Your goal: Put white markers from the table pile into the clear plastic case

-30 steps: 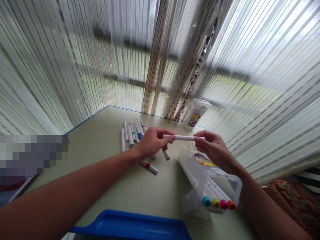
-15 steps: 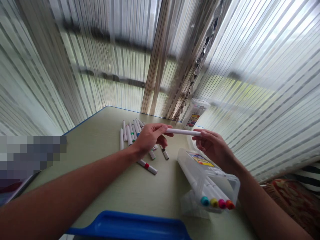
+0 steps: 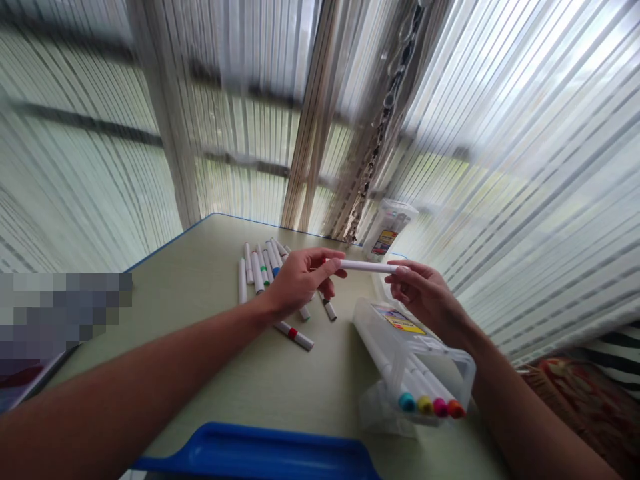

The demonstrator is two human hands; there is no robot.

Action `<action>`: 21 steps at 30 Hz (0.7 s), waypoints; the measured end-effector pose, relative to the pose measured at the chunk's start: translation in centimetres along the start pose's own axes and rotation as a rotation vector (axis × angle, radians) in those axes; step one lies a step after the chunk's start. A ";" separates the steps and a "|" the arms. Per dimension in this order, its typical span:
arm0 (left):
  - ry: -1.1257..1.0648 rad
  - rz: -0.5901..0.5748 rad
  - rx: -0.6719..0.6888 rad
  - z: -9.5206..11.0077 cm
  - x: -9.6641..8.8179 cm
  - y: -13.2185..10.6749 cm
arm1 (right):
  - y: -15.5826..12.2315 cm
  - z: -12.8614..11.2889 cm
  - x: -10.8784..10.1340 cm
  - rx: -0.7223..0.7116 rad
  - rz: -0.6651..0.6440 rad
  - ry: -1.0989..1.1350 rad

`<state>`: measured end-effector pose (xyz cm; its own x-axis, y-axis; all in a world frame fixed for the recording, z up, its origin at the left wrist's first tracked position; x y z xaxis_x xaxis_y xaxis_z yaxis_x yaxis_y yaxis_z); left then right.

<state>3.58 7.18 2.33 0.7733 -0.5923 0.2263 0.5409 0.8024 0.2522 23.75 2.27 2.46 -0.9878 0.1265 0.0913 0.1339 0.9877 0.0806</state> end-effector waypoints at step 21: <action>0.228 0.036 -0.001 0.2 -0.1 -0.2 | 0.0 0.2 0.4 -0.043 -0.037 -0.104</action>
<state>3.29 7.03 2.45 0.8466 -0.5320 0.0168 0.5121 0.8228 0.2464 23.33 2.31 2.34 -0.9948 0.1006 -0.0160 0.0978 0.9873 0.1248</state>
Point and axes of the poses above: each hand's wrist, its own y-axis towards the middle knuckle, its own x-axis out of the palm, z = x × y, the point moved 7 cm from there along y, towards the middle knuckle, and after that the axes turned 5 degrees about -y, right-handed, at the moved point
